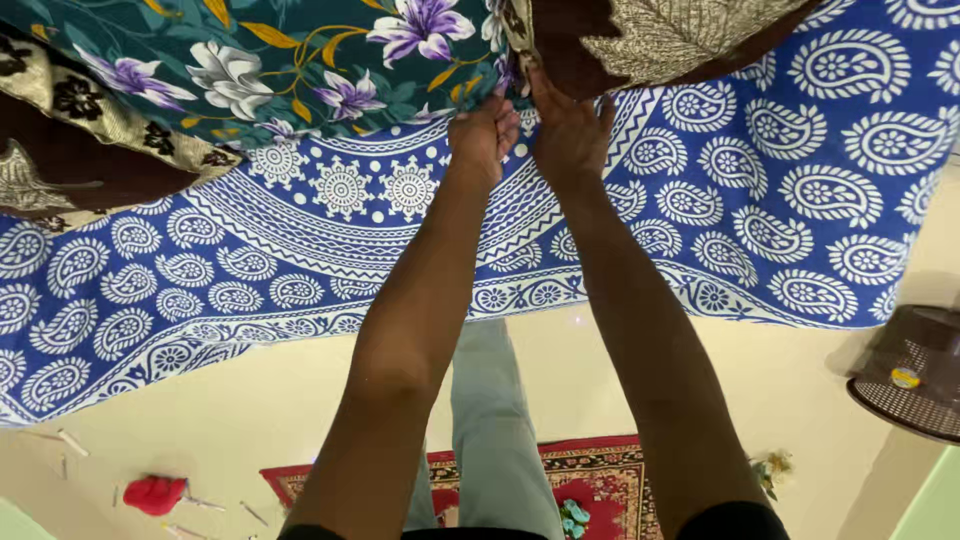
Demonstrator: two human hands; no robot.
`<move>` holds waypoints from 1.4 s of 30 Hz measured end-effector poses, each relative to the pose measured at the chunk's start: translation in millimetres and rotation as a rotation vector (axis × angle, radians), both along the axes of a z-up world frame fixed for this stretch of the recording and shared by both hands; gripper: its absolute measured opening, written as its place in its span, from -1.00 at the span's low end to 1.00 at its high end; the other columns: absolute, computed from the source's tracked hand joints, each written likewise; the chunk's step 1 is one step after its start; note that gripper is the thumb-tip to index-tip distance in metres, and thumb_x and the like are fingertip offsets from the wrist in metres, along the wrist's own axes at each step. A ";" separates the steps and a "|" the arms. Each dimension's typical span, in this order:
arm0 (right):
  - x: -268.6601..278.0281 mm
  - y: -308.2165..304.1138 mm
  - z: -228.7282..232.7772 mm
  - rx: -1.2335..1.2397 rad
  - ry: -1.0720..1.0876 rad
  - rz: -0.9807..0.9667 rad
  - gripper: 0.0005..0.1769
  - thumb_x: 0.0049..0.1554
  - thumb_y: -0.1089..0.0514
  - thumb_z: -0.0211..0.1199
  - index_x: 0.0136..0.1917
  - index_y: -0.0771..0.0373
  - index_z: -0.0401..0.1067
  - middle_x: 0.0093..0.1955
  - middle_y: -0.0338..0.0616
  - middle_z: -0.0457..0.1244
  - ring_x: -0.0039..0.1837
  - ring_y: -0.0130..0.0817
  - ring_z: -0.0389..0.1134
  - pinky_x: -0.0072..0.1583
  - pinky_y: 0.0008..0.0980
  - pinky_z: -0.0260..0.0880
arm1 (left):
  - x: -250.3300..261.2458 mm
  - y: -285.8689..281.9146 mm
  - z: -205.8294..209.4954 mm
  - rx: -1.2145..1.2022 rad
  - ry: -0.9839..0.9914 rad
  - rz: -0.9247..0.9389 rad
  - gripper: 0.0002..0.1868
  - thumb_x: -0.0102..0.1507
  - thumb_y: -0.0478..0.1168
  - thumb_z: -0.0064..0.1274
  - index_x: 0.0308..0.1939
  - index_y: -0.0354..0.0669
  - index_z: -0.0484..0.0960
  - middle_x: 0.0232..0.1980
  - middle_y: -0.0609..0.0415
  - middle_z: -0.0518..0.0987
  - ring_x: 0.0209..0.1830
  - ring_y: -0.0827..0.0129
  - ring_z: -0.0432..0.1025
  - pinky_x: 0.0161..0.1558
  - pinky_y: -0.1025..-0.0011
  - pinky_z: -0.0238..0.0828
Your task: The person arranges pillows on a bed by picking them up, repositioning them, and smoothing the surface of the bedsheet by hand.
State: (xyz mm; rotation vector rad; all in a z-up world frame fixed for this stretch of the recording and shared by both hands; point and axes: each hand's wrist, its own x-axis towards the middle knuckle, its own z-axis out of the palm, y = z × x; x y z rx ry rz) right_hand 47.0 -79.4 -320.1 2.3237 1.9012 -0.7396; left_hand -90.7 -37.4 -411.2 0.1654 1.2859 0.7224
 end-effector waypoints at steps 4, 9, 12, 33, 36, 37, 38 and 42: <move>7.6 0.5 -26.7 -0.010 -0.106 0.024 -0.04 0.20 0.25 0.07 0.73 -0.27 -0.19 0.62 -0.31 0.06 0.57 -0.08 0.09 0.52 0.41 -0.38 | -25.3 5.8 6.4 -0.078 0.025 0.109 -0.81 0.32 -0.13 0.12 -0.31 -0.13 0.57 -0.43 0.15 0.51 -0.48 0.45 0.42 -0.47 0.52 0.41; -24.1 6.4 -40.6 -0.157 -0.090 -0.078 -0.16 0.23 0.14 0.07 0.70 -0.10 -0.13 0.67 -0.40 -0.14 0.60 0.11 -0.13 0.47 0.65 -0.47 | -33.9 2.6 14.2 -0.058 -0.101 0.089 -0.75 0.38 -0.12 0.06 -0.34 -0.15 0.51 -0.41 0.13 0.49 -0.51 0.43 0.39 -0.44 0.48 0.42; -41.9 25.1 -37.5 -0.344 0.003 -0.024 -0.57 0.17 0.06 0.21 0.31 0.13 0.43 0.85 -0.39 -0.40 0.67 0.27 -0.17 0.47 0.56 -0.29 | -25.6 -1.9 10.5 0.004 -0.043 -0.022 -0.73 0.36 -0.10 0.12 -0.37 -0.10 0.50 -0.41 0.13 0.51 -0.53 0.47 0.38 -0.50 0.49 0.26; -41.3 -4.0 -96.7 0.271 0.882 -0.662 -0.64 0.13 0.28 0.19 0.22 0.22 0.46 0.16 -0.20 0.40 0.22 -0.31 0.45 0.29 -0.29 0.46 | -56.2 -23.2 43.5 0.680 0.685 -0.520 -0.76 0.32 -0.29 0.07 0.07 -0.17 0.65 0.06 0.07 0.72 0.05 0.28 0.65 0.12 0.33 0.55; -49.8 0.9 -83.0 0.104 1.695 -1.181 -0.59 0.14 0.27 0.15 0.27 0.22 0.42 0.17 -0.31 0.36 0.25 -0.46 0.30 0.35 -0.34 0.27 | -78.7 -16.2 39.0 0.208 0.245 -0.133 -0.70 0.38 -0.26 0.12 0.18 -0.21 0.52 0.00 -0.01 0.60 -0.15 0.34 0.43 -0.16 0.35 0.37; -51.7 2.7 -76.1 0.101 1.698 -1.177 -0.59 0.14 0.27 0.15 0.27 0.22 0.42 0.17 -0.31 0.36 0.25 -0.46 0.30 0.35 -0.34 0.27 | -88.1 -17.8 44.0 0.209 0.248 -0.130 -0.70 0.38 -0.26 0.12 0.18 -0.21 0.52 0.00 -0.01 0.60 -0.15 0.34 0.43 -0.16 0.35 0.37; -51.8 4.5 -68.5 0.121 1.893 -1.156 -0.65 0.21 0.25 0.19 0.28 0.19 0.40 0.11 -0.33 0.29 0.19 -0.44 0.25 0.33 -0.23 0.24 | -98.7 -23.9 51.6 0.181 0.284 -0.235 -0.72 0.38 -0.22 0.06 0.15 -0.20 0.51 -0.01 0.06 0.63 -0.13 0.40 0.49 -0.17 0.42 0.41; -55.7 26.5 -34.9 0.092 2.098 -1.266 -0.73 0.20 0.03 0.17 0.12 0.16 0.32 0.12 -0.29 0.33 0.22 -0.36 0.29 0.32 -0.08 0.22 | -126.9 -43.3 68.3 0.172 0.280 -0.327 -0.72 0.36 -0.18 -0.04 0.10 -0.20 0.52 -0.08 0.07 0.67 -0.18 0.42 0.57 -0.22 0.50 0.47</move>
